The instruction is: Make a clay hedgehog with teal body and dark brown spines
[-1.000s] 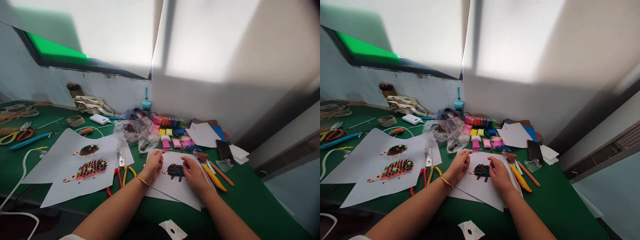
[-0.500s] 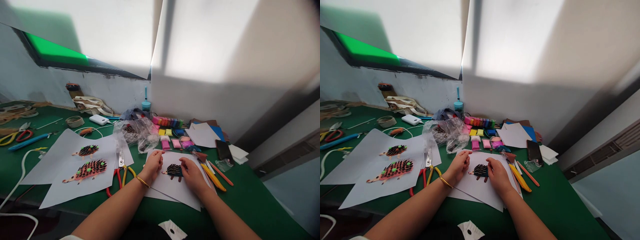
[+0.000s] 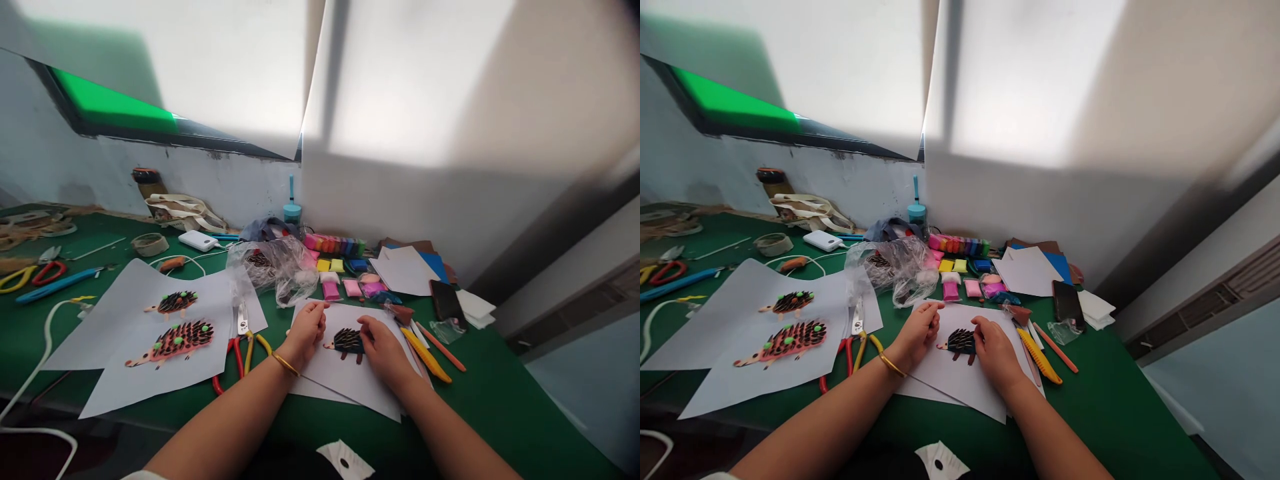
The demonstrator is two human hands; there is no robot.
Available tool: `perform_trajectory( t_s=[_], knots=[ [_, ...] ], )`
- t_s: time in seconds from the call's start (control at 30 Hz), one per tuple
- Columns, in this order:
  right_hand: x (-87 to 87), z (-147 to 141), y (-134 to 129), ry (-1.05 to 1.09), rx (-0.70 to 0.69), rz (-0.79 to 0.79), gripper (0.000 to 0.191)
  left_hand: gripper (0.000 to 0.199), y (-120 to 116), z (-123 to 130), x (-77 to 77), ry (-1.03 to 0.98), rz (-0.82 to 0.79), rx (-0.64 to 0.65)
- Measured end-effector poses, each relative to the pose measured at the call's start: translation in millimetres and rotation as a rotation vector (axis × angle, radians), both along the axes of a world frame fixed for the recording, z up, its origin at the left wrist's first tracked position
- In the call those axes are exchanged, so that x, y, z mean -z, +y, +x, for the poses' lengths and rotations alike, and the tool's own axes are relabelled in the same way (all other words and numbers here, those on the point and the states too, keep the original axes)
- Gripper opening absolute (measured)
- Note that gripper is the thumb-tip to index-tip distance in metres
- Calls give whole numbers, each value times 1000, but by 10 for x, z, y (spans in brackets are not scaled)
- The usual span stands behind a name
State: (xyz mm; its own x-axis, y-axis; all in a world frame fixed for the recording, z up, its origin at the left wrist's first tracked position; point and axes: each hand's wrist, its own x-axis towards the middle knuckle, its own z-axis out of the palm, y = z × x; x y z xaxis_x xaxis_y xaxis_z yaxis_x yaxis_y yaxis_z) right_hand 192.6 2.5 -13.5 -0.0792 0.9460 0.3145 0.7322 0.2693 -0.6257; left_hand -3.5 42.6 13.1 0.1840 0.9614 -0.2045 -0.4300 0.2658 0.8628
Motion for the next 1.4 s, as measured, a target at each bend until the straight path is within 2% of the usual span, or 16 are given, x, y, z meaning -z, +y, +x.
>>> perform_trajectory(
  t_s=[0.3,0.5,0.93,1.4],
  knots=[
    [30,18,-1,-4,-1,18,36,31,2,-1,-6,-1,-1,-6],
    [29,88,31,-50,58,75,19,31,4,-6,0,6,-8,-1],
    [31,72,59,-76,24,-4,21,32,10,2,3,26,1,2],
    [26,43,52,-100,17,64,18,32,-1,4,1,34,11,2]
  ],
)
